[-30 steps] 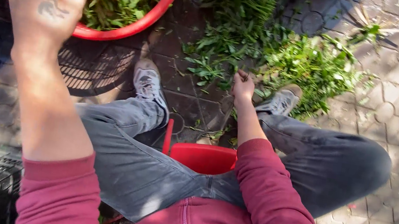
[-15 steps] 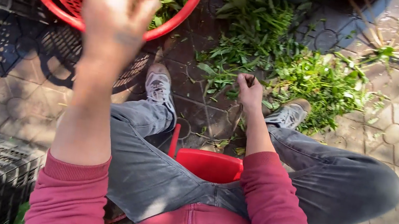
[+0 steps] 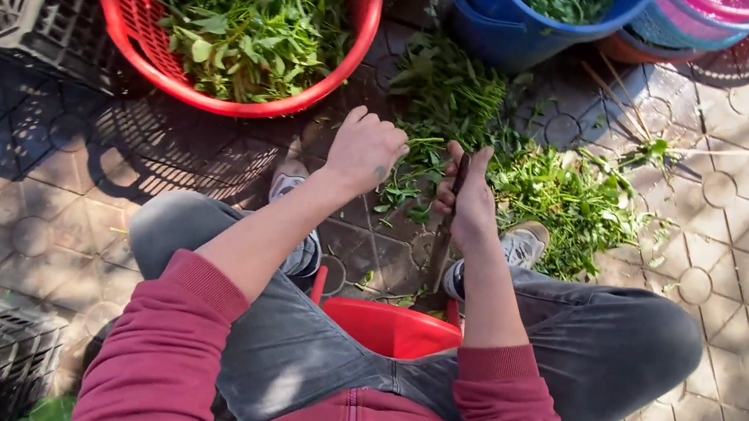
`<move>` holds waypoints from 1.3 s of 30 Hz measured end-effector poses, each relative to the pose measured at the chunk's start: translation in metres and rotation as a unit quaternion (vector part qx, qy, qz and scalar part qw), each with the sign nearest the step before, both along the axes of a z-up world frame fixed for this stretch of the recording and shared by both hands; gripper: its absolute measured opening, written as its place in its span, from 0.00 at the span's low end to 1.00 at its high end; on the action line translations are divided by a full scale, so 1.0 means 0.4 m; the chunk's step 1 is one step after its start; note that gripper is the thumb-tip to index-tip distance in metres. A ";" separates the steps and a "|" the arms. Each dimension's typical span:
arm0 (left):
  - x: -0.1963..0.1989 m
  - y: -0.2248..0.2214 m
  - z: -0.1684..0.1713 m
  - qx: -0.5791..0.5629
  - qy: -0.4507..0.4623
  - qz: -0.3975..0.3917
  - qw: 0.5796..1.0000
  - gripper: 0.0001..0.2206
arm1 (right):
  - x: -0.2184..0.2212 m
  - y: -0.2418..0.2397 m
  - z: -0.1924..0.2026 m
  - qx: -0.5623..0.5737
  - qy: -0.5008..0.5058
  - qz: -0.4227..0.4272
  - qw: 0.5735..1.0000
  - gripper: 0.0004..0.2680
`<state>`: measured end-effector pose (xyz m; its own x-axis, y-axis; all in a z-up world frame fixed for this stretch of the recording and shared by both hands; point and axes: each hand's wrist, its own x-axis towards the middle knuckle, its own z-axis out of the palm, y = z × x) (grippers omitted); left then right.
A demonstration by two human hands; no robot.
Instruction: The person is sitting and trimming the stems of leafy greens using a small knife, then placing the cleaned greens into a red plastic basket.
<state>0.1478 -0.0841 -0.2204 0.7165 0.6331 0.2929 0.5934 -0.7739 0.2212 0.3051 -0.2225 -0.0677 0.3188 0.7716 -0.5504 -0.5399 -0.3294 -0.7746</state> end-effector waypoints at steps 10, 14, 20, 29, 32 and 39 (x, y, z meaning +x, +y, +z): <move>-0.001 -0.077 0.102 -0.008 -0.050 -0.068 0.996 0.11 | 0.004 0.040 -0.165 0.048 -0.084 -0.115 0.989 0.11; -0.092 0.022 0.332 0.134 0.063 0.009 0.989 0.11 | 0.184 0.009 -0.237 -0.042 0.087 -0.298 0.950 0.19; -0.315 0.153 0.601 0.063 -0.072 0.156 0.983 0.23 | 0.215 -0.089 -0.502 -0.173 0.023 -0.237 0.956 0.28; -0.281 0.055 0.709 -0.095 -0.060 0.046 0.993 0.19 | 0.095 0.077 -0.759 -0.274 -0.487 0.234 0.795 0.08; -0.275 0.049 0.714 -0.108 -0.042 0.048 0.992 0.21 | 0.101 0.122 -0.780 -0.291 -0.578 0.350 0.677 0.12; -0.223 0.054 0.661 -0.084 -0.048 0.044 0.994 0.19 | 0.170 0.165 -0.666 -0.327 -0.487 0.429 0.687 0.09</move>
